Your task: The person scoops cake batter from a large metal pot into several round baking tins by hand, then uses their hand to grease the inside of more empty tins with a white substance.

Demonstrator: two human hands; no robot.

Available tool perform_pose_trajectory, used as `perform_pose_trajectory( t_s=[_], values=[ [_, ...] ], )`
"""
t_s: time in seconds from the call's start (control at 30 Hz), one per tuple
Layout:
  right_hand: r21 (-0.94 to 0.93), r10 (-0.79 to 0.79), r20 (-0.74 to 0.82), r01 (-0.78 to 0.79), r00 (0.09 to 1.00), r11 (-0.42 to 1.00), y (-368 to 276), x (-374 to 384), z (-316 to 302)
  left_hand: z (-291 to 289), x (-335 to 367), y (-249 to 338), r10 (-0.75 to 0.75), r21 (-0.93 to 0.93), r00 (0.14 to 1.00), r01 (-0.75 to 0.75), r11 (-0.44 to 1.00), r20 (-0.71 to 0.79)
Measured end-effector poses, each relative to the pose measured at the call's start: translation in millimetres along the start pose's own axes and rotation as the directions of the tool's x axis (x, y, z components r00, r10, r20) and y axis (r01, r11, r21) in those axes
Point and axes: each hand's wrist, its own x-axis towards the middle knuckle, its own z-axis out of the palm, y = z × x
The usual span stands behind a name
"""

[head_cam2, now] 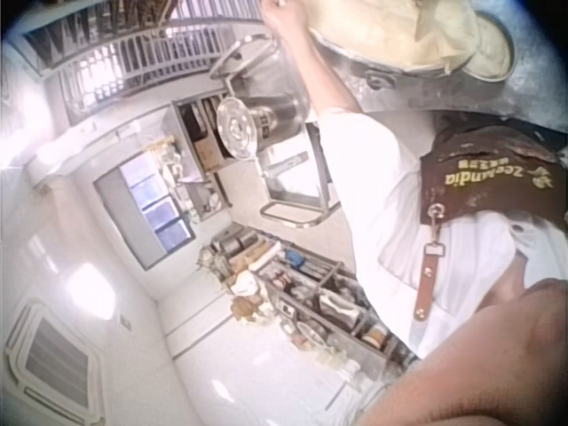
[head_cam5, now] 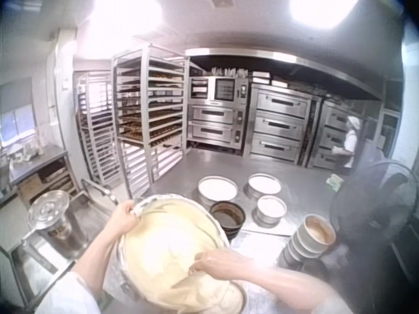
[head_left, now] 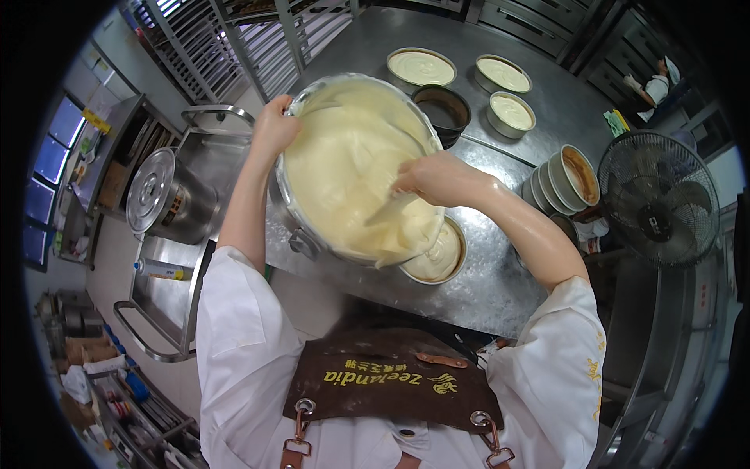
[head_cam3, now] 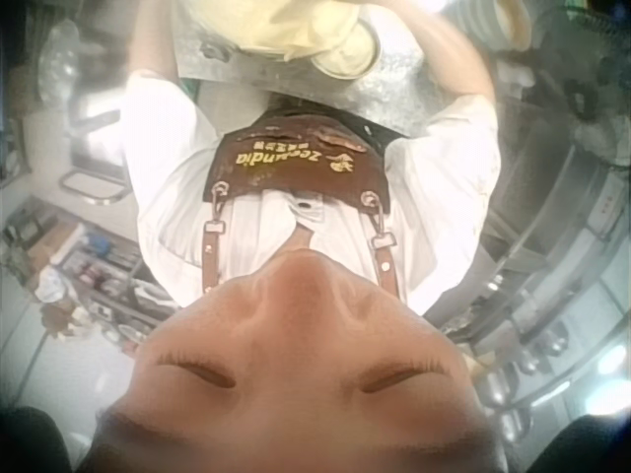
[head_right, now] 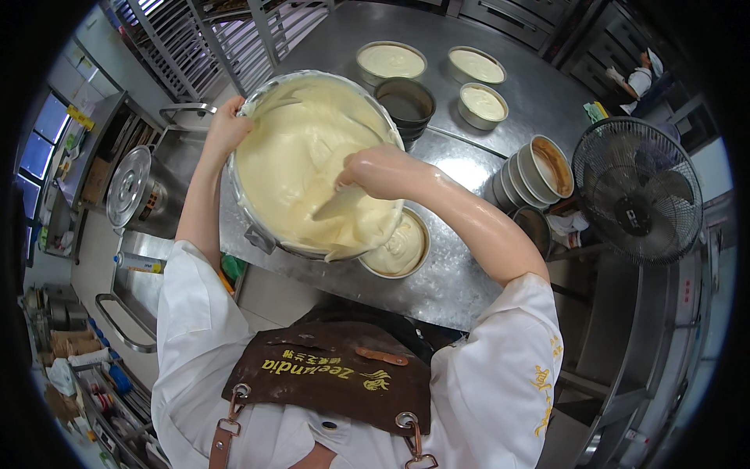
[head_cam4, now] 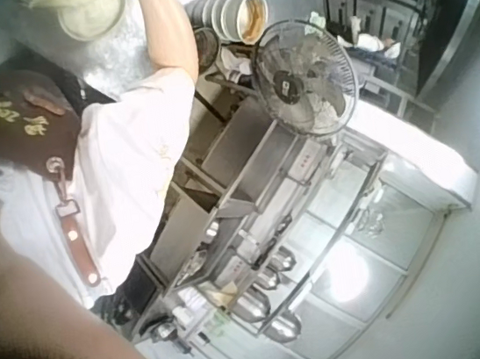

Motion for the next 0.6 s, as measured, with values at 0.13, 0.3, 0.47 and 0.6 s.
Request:
perform_pose_trajectory(
  t_s=[0.13, 0.3, 0.47, 0.6],
  values=[
    [0.133, 0.049, -0.137, -0.031, 0.989, 0.991, 3.3, 28.7, 28.1, 0.5, 2.5, 6.2, -0.004, 0.067, 1.0, 0.004, 0.998, -0.002],
    [0.086, 0.231, -0.116, -0.222, 0.966, 0.971, 33.1, 34.3, 36.8, -4.0, 3.0, -6.3, -0.02, -0.017, 1.0, 0.021, 1.0, 0.023],
    [0.07, 0.355, -0.674, -0.421, 0.648, 0.904, 122.1, 29.1, 47.9, -7.4, 6.9, -18.9, -0.033, -0.031, 0.999, 0.034, 0.999, 0.01],
    [0.159, 0.577, -0.495, -0.586, 0.649, 0.795, 161.8, 48.6, 97.8, -12.4, -0.4, -11.9, -0.068, -0.103, 0.998, 0.067, 0.992, -0.005]
  ],
)
